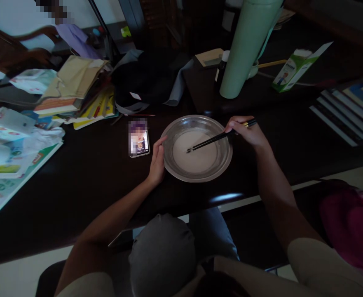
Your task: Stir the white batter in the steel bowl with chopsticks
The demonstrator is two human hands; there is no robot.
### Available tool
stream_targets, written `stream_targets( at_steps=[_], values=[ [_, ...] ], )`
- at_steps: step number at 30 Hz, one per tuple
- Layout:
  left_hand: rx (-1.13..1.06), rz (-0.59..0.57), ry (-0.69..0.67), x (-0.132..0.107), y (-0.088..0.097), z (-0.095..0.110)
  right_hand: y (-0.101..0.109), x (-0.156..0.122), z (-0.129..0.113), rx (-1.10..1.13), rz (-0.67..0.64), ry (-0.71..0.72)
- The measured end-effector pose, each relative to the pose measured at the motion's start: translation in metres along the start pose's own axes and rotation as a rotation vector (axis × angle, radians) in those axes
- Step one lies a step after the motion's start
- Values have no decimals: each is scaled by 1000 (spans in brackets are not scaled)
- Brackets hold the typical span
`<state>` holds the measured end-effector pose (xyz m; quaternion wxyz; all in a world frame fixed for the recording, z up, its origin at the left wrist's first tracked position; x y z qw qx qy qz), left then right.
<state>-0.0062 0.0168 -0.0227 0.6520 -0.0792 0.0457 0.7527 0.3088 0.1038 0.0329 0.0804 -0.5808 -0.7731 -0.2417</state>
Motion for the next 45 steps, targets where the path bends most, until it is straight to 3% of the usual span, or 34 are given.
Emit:
stream_targets(
  at_steps=[4,10,15,20,25,27,30,36,41,45],
  values=[
    [13,7,-11,-1,-1,2,3,-1,0,35,140,-3],
    [16,-20,-30,0,0,0,-2,0,-3,-1,-17,0],
    [-14,-27,-7,0,0,-1,4,-1,2,66,148,3],
    [3,-8,-3,0,0,1,0,0,0,13,-29,-6],
    [1,-19,0,-1,1,0,4,-1,2,71,158,15],
    [1,-23,3,-1,1,0,3,-1,1,84,107,5],
    [-5,-15,-12,0,0,0,-1,-1,0,38,-77,-14],
    [-2,-10,-9,0,1,0,3,-1,2,62,124,-7],
    [13,-16,-24,0,0,1,0,0,-2,18,-62,-5],
    [52,7,-37,-1,1,2,2,0,0,28,105,-6]
  ],
)
Point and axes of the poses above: each hand's wrist, its own x-axis towards the middle knuckle, its own y-axis out of the back of the hand, z = x × y, the point moved 1 cm from there along x, towards the middle knuckle, and after that the axes turned 12 degrees about y, right-handed, at the moved point
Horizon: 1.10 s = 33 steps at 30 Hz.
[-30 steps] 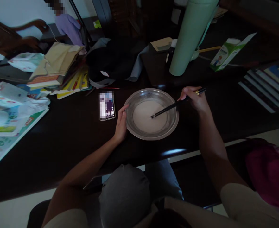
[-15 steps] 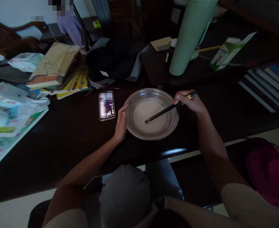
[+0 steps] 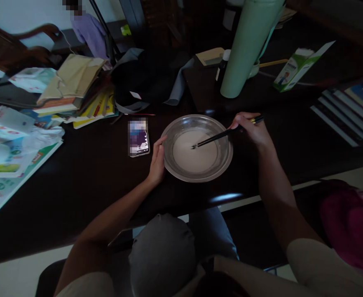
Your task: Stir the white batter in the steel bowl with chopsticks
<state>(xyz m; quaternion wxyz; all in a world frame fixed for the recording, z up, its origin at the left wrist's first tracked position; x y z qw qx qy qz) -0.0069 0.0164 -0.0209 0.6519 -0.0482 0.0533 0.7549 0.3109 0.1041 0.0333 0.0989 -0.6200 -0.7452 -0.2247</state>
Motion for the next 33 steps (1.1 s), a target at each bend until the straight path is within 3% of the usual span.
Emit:
stream_targets(
  at_steps=[2,5,11,16,21,26,31,33],
  values=[
    [-3,3,0,0,0,-1,0,0,0,21,2,-13],
    [-19,-5,8,1,0,-2,-1,0,-1,-6,-121,-11],
    [-24,-14,4,1,0,-3,2,0,1,-2,22,4],
    [-16,-5,5,1,0,-2,-1,0,1,-38,-118,2],
    [-31,-12,17,1,0,-2,1,0,2,-3,28,-12],
    [-60,-20,38,2,0,-3,-3,0,-1,-14,-154,12],
    [-33,-19,25,1,0,-3,2,0,2,10,32,22],
    [-37,-21,26,1,0,-2,1,0,1,25,-4,1]
  ],
)
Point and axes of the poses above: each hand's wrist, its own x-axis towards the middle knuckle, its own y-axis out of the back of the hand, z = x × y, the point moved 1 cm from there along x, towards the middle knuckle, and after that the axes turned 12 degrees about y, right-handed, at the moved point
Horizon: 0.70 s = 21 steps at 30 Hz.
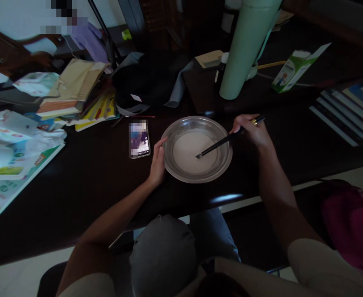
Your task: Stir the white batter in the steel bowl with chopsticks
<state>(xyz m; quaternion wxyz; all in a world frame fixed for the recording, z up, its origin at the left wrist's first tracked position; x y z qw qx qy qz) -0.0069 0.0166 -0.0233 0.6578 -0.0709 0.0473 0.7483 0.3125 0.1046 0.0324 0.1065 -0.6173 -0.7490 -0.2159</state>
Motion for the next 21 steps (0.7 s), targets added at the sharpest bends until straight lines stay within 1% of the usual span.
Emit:
stream_targets(
  at_steps=[2,3,4,5,8,9,10,12,14,15,18,19,21],
  values=[
    [-7,-2,3,0,0,0,-2,0,-2,-31,-105,-12],
    [-6,-2,3,0,0,0,-3,0,-4,-53,-138,-13],
    [-4,-3,2,0,0,0,-3,0,-4,-71,-137,-9],
    [1,-5,0,0,0,-1,-2,0,-5,-79,-103,-3],
    [14,-9,-13,0,1,-1,2,0,-4,-58,52,-6],
    [16,-9,-14,0,1,-1,3,0,-4,-47,55,-10],
    [16,-9,-11,0,1,-1,2,0,-4,-38,29,-15],
    [14,-5,-1,0,1,0,0,0,-4,-43,-77,-19],
    [12,3,6,-1,1,1,-1,0,-4,-61,-132,-12],
    [11,7,6,-1,1,2,-1,0,-4,-67,-110,-5],
    [19,8,1,-1,1,2,2,0,-4,-38,22,-11],
    [25,6,1,-1,1,2,2,0,-4,-26,32,-16],
    [33,7,-1,-1,1,2,1,0,-4,-20,-22,-17]
  ],
)
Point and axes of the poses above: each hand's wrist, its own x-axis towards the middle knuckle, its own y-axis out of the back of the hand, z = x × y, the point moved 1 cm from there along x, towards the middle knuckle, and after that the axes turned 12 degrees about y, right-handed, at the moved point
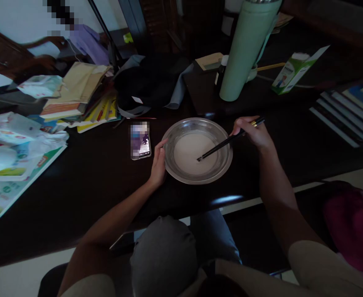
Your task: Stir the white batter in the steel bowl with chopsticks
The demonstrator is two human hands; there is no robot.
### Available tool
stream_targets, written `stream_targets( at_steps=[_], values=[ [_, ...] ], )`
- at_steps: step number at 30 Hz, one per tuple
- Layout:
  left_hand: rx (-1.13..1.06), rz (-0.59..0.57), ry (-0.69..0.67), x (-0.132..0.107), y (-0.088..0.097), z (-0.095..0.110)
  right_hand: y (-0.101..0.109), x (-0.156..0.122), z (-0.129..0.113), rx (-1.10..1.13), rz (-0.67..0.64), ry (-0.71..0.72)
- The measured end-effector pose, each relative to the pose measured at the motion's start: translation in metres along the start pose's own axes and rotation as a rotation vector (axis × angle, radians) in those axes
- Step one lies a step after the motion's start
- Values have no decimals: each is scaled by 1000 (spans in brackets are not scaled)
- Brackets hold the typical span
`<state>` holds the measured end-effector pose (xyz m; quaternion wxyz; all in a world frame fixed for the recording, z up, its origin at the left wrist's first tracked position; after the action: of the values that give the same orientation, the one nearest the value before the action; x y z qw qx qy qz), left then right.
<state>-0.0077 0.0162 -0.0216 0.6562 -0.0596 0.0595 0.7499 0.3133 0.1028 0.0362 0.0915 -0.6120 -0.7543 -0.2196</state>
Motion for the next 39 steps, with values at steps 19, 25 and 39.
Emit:
stream_targets(
  at_steps=[19,25,39],
  values=[
    [-9,-7,-5,-1,0,0,0,0,1,-18,13,-21],
    [-52,-2,8,-1,-1,1,-3,1,0,-34,-101,19],
    [-20,-8,-3,1,-1,-2,0,0,2,7,23,6]
  ],
)
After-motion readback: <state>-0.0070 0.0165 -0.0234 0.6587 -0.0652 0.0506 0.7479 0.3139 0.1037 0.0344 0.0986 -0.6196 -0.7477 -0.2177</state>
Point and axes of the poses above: each hand's wrist, its own x-axis towards the middle knuckle, its own y-axis out of the back of the hand, z = x × y, the point moved 1 cm from there along x, towards the middle knuckle, and after that the axes turned 12 degrees about y, right-handed, at the moved point
